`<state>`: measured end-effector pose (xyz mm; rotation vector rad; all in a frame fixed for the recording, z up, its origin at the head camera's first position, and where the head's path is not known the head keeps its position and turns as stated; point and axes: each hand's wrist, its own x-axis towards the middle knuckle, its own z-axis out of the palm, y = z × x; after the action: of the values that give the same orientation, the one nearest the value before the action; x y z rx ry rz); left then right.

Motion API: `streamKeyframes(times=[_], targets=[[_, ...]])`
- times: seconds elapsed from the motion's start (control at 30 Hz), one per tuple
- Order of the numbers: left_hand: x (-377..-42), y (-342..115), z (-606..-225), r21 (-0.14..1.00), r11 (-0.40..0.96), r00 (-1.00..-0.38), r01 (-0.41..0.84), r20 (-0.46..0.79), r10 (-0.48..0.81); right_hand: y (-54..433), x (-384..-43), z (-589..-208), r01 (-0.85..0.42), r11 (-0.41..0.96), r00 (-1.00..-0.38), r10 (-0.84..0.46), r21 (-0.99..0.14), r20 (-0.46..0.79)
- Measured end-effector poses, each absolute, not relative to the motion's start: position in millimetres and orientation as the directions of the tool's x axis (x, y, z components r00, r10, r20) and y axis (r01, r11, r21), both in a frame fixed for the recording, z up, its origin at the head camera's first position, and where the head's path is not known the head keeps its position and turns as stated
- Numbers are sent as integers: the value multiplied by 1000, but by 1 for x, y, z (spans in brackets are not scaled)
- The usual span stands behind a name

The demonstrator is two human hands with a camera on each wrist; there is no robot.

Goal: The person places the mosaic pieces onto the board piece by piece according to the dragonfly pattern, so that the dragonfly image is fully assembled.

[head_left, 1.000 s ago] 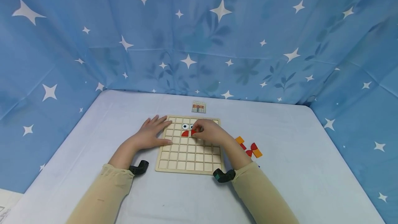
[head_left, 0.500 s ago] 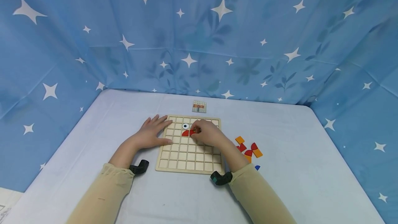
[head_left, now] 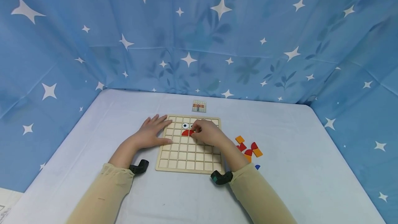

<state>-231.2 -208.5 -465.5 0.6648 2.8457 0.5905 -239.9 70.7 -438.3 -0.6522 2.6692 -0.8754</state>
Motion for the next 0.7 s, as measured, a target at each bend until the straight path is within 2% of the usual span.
streamKeyframes(times=[0.7], targets=[[-232, -209, -463, 418, 822, -886, 388, -78, 457, 74, -240, -428, -329, 723, -853, -504, -607, -137]])
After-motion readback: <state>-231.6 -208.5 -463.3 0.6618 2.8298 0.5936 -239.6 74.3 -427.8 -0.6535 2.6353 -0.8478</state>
